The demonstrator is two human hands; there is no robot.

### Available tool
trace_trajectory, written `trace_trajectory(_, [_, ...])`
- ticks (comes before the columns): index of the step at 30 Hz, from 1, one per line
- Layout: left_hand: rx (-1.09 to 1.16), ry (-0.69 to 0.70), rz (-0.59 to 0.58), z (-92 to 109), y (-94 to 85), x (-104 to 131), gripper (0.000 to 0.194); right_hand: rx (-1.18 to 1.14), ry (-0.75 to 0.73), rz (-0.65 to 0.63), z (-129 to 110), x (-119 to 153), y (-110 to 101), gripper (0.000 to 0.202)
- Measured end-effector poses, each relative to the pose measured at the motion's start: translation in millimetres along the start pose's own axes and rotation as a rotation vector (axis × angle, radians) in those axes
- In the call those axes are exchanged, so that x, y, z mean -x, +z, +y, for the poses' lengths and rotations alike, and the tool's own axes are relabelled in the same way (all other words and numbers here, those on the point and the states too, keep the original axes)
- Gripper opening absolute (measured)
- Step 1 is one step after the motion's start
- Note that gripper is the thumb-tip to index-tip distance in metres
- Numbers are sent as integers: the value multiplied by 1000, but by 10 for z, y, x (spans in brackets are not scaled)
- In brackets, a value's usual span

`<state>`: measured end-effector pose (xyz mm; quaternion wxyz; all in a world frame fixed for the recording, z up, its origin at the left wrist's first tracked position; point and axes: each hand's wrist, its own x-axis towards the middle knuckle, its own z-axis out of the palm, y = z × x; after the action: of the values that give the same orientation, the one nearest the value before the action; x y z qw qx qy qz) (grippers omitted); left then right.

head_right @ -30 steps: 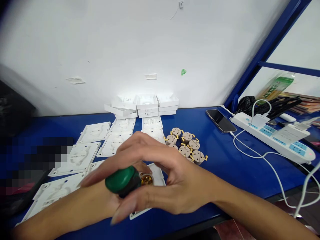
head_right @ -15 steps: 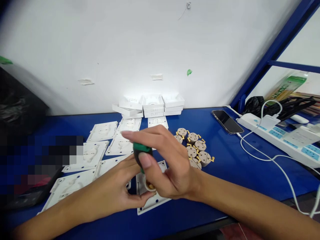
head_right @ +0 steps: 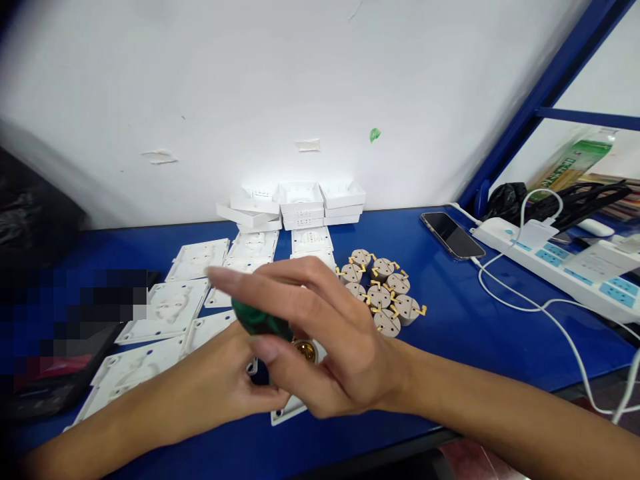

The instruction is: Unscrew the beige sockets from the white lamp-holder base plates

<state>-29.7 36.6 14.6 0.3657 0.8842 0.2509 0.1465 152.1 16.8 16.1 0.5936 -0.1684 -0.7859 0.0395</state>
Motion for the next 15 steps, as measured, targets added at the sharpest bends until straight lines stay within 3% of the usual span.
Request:
trace_trajectory(5, [0,-23,-19,-22,21,17,10,-28,-71,88,66,49,20,58])
trace_trajectory(9, [-2,-16,-5,-44,21,33,14,-113,-6,11,58,42,19,56])
trace_trajectory(12, [14,-26,-29,-48,4,40,13,-40,-68,25,34,26,5,60])
trace_trajectory(15, [23,-38,-22,-41,-7,44,19,-21,-18,-28,4,11,-9,59])
